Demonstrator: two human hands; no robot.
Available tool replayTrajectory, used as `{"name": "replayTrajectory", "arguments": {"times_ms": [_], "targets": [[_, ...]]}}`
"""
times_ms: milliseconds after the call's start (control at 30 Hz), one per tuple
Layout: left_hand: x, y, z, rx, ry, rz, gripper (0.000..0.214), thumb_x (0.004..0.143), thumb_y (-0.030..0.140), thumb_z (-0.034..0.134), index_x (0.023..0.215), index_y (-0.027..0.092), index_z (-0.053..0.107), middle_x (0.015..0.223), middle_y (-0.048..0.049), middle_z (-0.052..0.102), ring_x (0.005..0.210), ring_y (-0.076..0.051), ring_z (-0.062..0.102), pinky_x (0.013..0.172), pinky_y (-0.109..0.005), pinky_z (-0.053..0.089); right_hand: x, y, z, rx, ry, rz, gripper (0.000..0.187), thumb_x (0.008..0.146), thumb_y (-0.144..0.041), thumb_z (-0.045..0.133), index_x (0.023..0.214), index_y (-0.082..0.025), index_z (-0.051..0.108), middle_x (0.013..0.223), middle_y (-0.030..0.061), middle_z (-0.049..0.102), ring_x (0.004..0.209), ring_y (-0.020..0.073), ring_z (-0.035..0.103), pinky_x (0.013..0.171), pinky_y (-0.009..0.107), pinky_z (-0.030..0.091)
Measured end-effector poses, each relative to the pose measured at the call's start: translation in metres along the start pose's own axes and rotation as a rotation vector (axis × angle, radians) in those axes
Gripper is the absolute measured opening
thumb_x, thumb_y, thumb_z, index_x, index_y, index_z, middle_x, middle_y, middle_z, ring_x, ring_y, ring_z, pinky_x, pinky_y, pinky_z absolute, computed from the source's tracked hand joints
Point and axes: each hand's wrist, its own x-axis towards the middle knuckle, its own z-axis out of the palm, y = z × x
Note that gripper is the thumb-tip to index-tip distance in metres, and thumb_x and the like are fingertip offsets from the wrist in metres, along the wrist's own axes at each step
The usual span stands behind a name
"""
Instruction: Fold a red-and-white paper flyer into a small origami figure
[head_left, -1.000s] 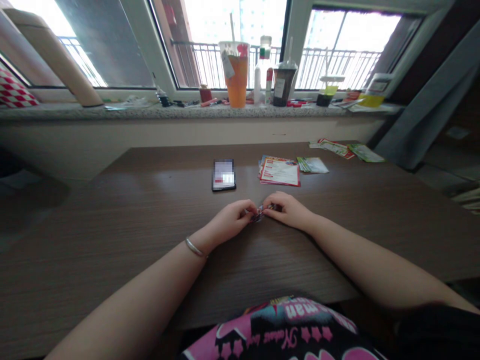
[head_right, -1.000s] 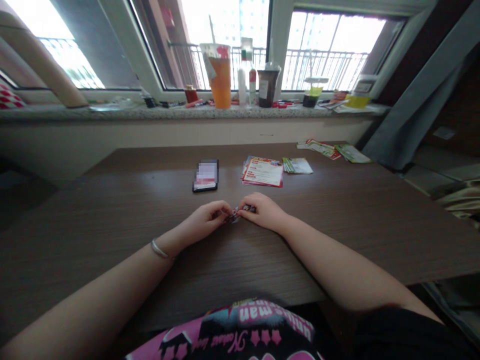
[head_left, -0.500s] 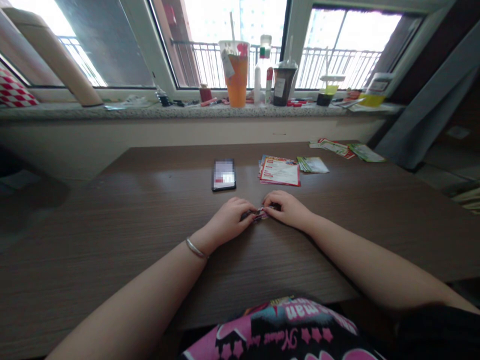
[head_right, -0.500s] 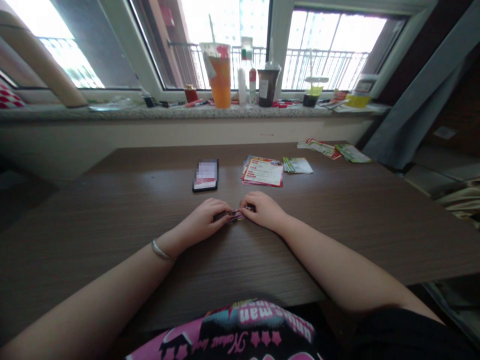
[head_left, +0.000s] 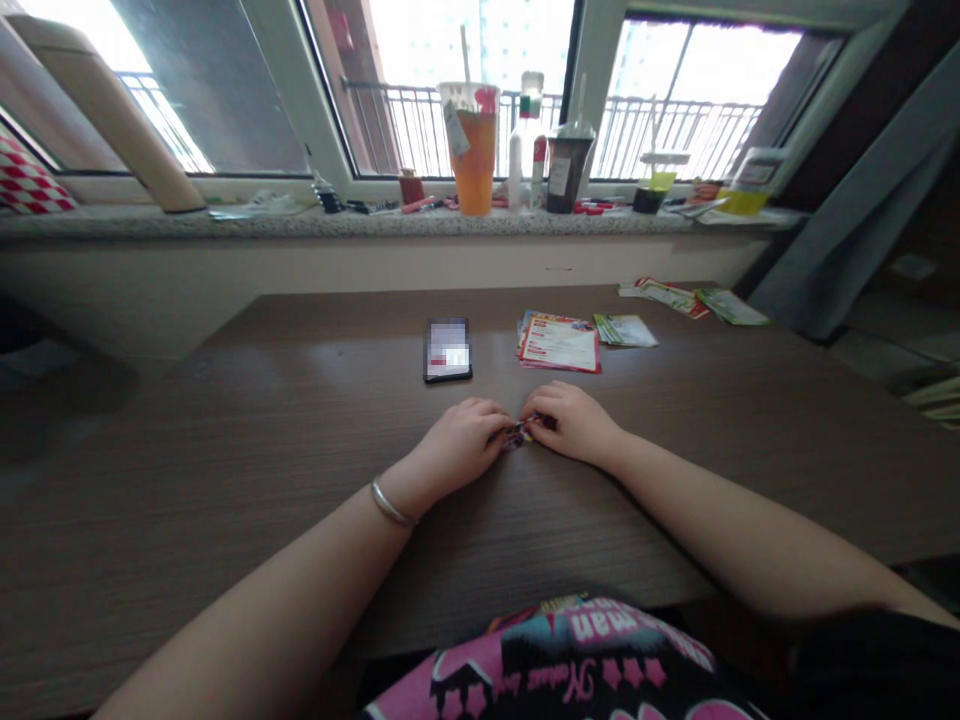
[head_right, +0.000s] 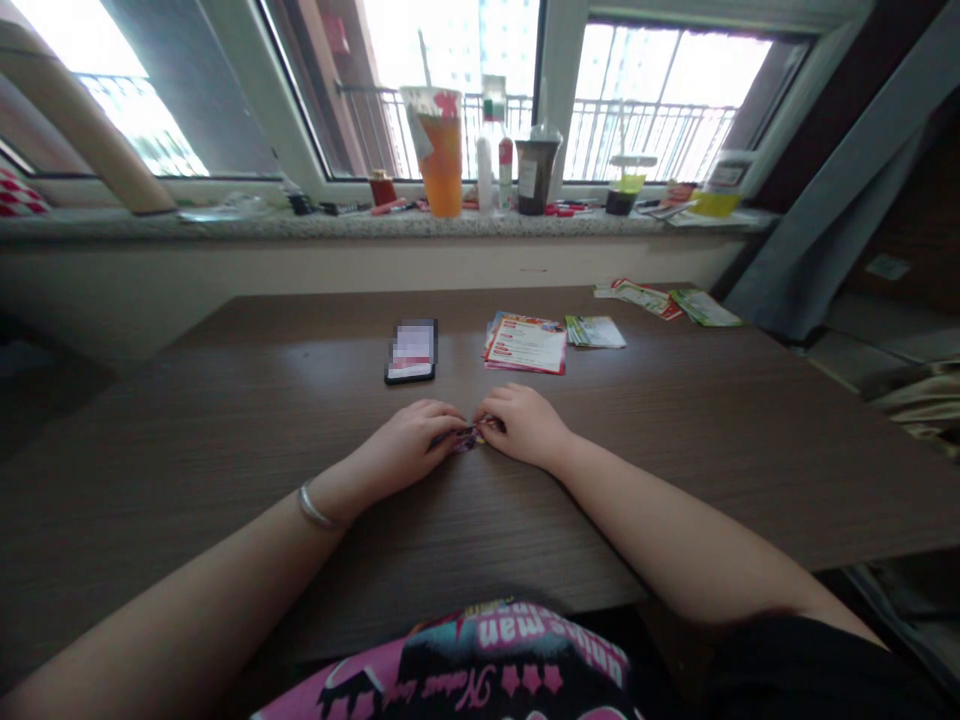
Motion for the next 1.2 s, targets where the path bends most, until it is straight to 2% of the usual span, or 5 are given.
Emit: {"name": "replayTrajectory", "arguments": {"times_ms": [433,667,800,900,1200], "targets": [[-0.002,0.002,0.001,0.032,0.021,-0.001,0.024,0.088,0.017,0.051,0.103,0.019,0.069,0.105,-0.0070,0.066,0.099,-0.022,0.058,0.091,-0.036,0.046,0.000,-0.009,-0.002,-0.101,-0.017,-0.049,0.010,0.083,-0.027,0.059,0.085,-0.020,0.065,0.084,0.0041,0.064,0.083,0.0191,0.052,0.074,0.030,0.036],[-0.004,0.006,-0.004,0.069,-0.007,0.006,0.023,0.087,0.022,0.053,0.103,0.021,0.070,0.107,-0.0062,0.066,0.099,-0.023,0.059,0.090,-0.037,0.047,-0.001,-0.012,-0.004,-0.249,-0.036,-0.174,0.013,0.087,-0.024,0.052,0.086,-0.021,0.064,0.088,0.0046,0.063,0.083,0.0184,0.052,0.070,0.029,0.035],[-0.003,0.008,-0.007,0.120,-0.007,0.005,0.025,0.092,0.026,0.047,0.100,0.021,0.071,0.105,-0.0050,0.067,0.096,-0.023,0.060,0.088,-0.037,0.048,-0.002,-0.012,-0.007,-0.286,-0.067,-0.226,0.015,0.089,-0.026,0.050,0.088,-0.021,0.065,0.089,0.0041,0.063,0.082,0.0177,0.053,0.069,0.029,0.035],[-0.003,0.008,-0.007,0.138,-0.013,0.003,0.028,0.094,0.026,0.044,0.097,0.020,0.071,0.104,-0.0049,0.067,0.095,-0.022,0.061,0.087,-0.037,0.049,-0.003,-0.013,-0.011,-0.309,-0.105,-0.239,0.016,0.090,-0.027,0.050,0.089,-0.021,0.065,0.088,0.0043,0.063,0.080,0.0175,0.053,0.069,0.029,0.035],[-0.002,0.004,-0.005,0.135,0.000,0.047,0.024,0.090,0.019,0.048,0.100,0.019,0.070,0.106,-0.0060,0.068,0.096,-0.021,0.062,0.086,-0.035,0.050,-0.006,-0.020,-0.017,-0.357,-0.148,-0.201,0.019,0.093,-0.029,0.049,0.089,-0.021,0.067,0.089,0.0044,0.065,0.082,0.0170,0.054,0.067,0.028,0.035]]}}
